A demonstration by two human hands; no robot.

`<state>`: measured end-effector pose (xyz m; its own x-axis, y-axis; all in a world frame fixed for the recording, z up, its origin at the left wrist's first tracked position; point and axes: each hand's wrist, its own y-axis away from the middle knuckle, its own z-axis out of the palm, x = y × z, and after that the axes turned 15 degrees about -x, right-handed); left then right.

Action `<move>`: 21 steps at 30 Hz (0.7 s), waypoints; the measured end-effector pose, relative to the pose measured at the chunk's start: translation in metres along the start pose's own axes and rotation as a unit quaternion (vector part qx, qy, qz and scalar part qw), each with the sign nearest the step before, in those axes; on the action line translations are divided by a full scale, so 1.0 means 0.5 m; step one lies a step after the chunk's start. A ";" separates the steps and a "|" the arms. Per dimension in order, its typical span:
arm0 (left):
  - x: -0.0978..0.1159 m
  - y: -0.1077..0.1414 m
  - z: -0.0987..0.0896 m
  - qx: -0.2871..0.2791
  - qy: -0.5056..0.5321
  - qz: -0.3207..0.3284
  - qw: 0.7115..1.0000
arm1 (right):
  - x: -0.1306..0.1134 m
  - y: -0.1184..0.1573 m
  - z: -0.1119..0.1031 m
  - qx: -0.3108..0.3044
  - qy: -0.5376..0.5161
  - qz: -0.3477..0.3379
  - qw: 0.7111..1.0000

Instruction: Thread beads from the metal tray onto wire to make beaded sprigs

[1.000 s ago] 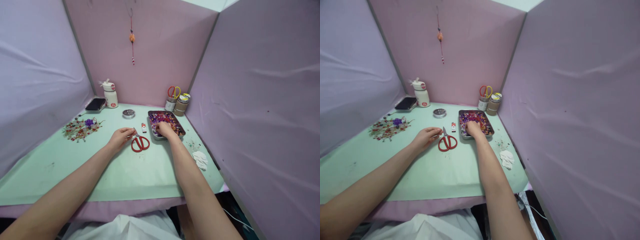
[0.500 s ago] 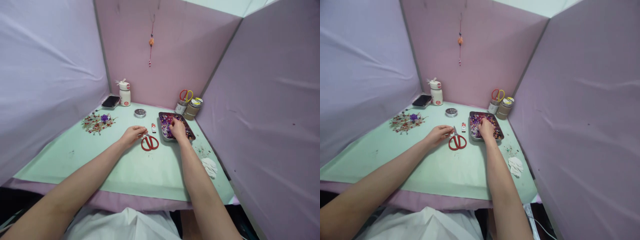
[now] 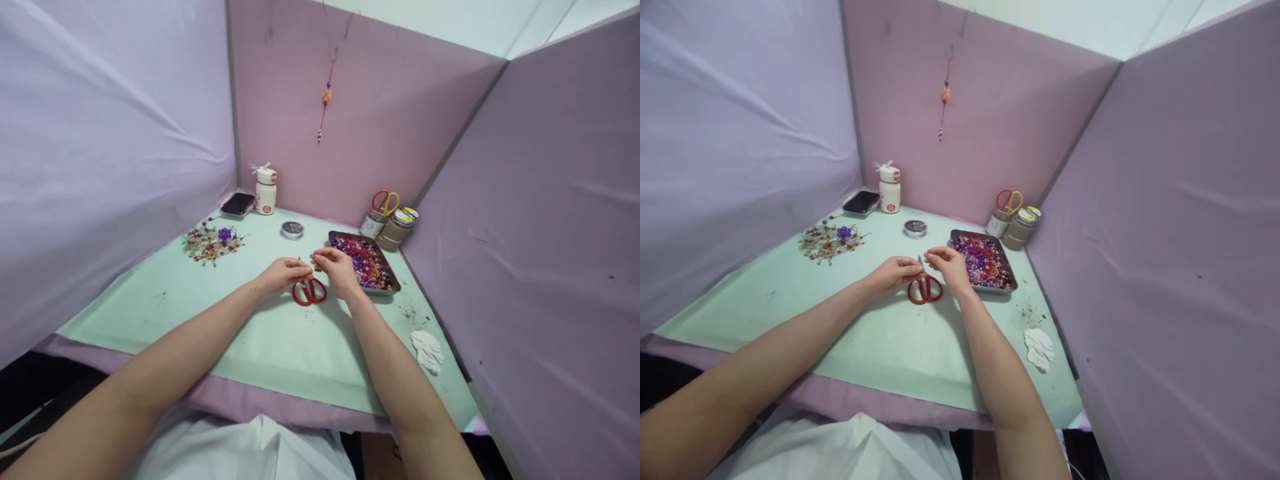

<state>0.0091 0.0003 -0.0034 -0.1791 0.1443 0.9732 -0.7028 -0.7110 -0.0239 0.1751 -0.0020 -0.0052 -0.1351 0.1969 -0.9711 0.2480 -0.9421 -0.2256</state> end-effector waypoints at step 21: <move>-0.019 -0.008 -0.009 -0.002 0.021 0.012 1.000 | 0.014 0.002 0.010 -0.016 -0.162 0.043 0.986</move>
<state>0.0103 0.0048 -0.0137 -0.2252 0.1560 0.9618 -0.7009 -0.7116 -0.0487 0.1697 -0.0027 -0.0116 -0.4098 0.0162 -0.9120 0.3001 -0.9418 -0.1516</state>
